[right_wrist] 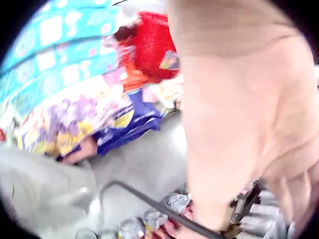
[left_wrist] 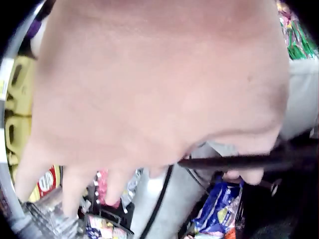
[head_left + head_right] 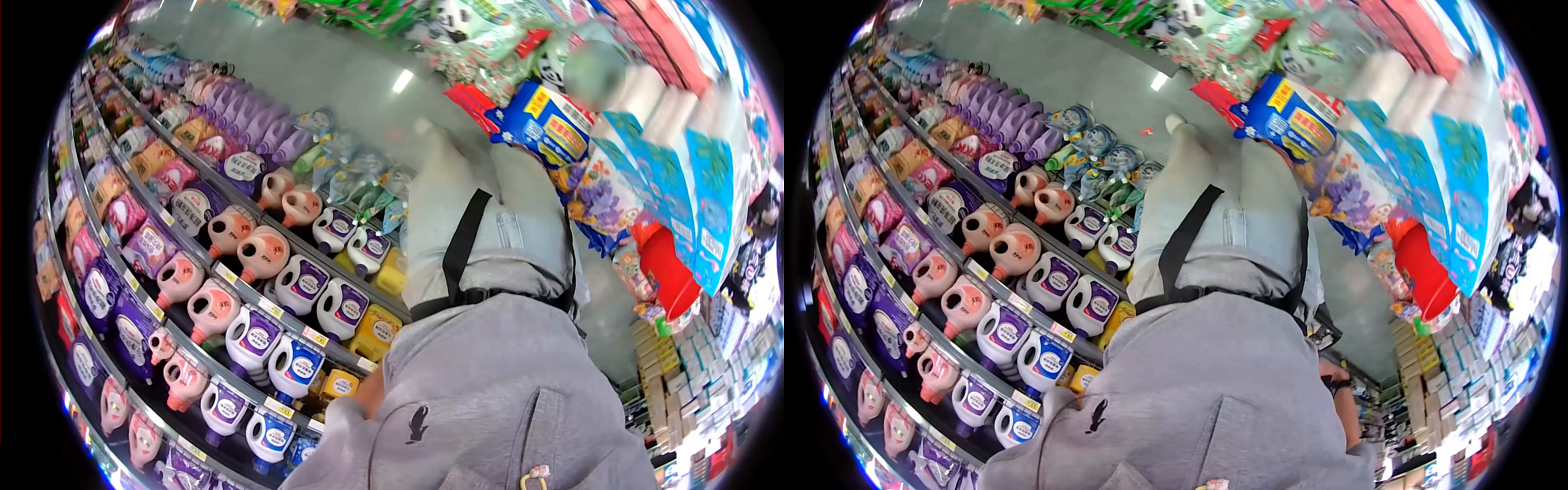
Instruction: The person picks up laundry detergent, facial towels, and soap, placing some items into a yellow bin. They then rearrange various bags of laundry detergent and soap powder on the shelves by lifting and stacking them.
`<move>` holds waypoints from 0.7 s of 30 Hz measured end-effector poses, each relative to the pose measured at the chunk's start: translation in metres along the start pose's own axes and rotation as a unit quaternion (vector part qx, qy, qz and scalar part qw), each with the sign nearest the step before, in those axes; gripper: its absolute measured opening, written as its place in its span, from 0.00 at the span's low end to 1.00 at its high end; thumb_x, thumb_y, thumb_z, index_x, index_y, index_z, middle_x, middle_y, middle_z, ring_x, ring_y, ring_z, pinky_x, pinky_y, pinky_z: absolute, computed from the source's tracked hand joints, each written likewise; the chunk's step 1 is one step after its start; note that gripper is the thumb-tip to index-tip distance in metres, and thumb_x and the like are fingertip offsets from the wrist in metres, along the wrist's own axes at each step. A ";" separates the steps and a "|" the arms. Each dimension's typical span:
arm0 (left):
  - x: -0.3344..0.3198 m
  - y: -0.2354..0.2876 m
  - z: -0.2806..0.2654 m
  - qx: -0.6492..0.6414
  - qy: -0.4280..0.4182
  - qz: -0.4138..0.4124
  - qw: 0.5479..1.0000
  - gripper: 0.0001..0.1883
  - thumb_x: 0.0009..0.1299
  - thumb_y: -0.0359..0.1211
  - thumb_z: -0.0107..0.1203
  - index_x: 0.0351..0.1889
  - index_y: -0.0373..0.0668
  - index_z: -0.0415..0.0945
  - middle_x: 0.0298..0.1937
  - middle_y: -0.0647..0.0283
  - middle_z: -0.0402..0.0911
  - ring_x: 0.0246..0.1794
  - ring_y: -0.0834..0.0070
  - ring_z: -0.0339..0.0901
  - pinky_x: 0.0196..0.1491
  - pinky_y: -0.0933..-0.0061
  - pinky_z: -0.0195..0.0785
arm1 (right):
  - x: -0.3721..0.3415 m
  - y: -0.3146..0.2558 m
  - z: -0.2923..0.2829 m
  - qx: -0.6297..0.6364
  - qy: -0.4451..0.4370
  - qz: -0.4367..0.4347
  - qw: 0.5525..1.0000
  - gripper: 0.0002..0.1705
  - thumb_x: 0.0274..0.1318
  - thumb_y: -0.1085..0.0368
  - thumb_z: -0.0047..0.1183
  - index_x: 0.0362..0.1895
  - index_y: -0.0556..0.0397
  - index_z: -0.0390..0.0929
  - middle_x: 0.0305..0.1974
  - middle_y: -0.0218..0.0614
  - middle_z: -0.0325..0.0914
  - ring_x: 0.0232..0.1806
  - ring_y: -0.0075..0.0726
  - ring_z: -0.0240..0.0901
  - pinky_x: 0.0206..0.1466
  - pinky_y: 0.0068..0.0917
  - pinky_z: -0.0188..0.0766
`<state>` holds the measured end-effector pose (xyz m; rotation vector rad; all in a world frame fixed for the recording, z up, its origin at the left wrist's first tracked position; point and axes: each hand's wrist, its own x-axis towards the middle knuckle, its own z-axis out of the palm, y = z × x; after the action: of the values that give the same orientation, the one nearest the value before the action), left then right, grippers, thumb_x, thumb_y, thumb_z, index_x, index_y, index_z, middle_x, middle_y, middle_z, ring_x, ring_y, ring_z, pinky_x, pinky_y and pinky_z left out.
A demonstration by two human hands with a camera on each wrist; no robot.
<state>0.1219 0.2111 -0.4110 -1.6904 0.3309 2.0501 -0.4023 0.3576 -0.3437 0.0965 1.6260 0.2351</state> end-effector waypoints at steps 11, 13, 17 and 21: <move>-0.004 -0.032 -0.155 -0.394 0.176 0.116 0.895 0.08 0.63 0.33 0.50 0.30 0.39 0.76 0.26 0.68 0.72 0.26 0.78 0.72 0.32 0.78 0.66 | -0.057 -0.353 0.068 0.414 -0.120 -0.282 0.857 0.16 0.65 0.56 0.42 0.24 0.46 0.63 0.11 0.19 0.50 0.14 0.18 0.50 0.21 0.19 0.52; -0.017 -0.042 -0.214 -0.349 0.213 0.273 0.871 0.18 0.72 0.43 0.44 0.28 0.38 0.73 0.29 0.59 0.80 0.31 0.73 0.77 0.37 0.76 0.69 | -0.078 -0.391 0.063 0.326 -0.073 -0.332 0.882 0.14 0.66 0.57 0.42 0.27 0.49 0.67 0.11 0.19 0.50 0.14 0.17 0.49 0.21 0.19 0.52; -0.088 -0.060 -0.291 -0.587 0.225 0.390 0.673 0.13 0.71 0.41 0.48 0.26 0.47 0.65 0.18 0.72 0.59 0.22 0.76 0.66 0.39 0.68 0.66 | -0.087 -0.407 0.033 0.260 0.044 -0.357 0.896 0.14 0.65 0.55 0.43 0.30 0.50 0.70 0.11 0.19 0.50 0.14 0.18 0.47 0.20 0.17 0.51; -0.165 -0.084 -0.335 -0.646 0.228 0.423 0.593 0.12 0.73 0.40 0.45 0.29 0.45 0.67 0.17 0.77 0.54 0.21 0.84 0.54 0.30 0.79 0.54 | -0.062 -0.386 -0.050 0.312 0.103 -0.341 0.881 0.12 0.63 0.55 0.46 0.28 0.44 0.68 0.12 0.17 0.48 0.13 0.17 0.45 0.18 0.17 0.46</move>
<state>0.4736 0.0968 -0.3145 -3.5159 -0.5438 2.6498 -0.4169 -0.0356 -0.3616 -0.0187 1.7894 -0.8573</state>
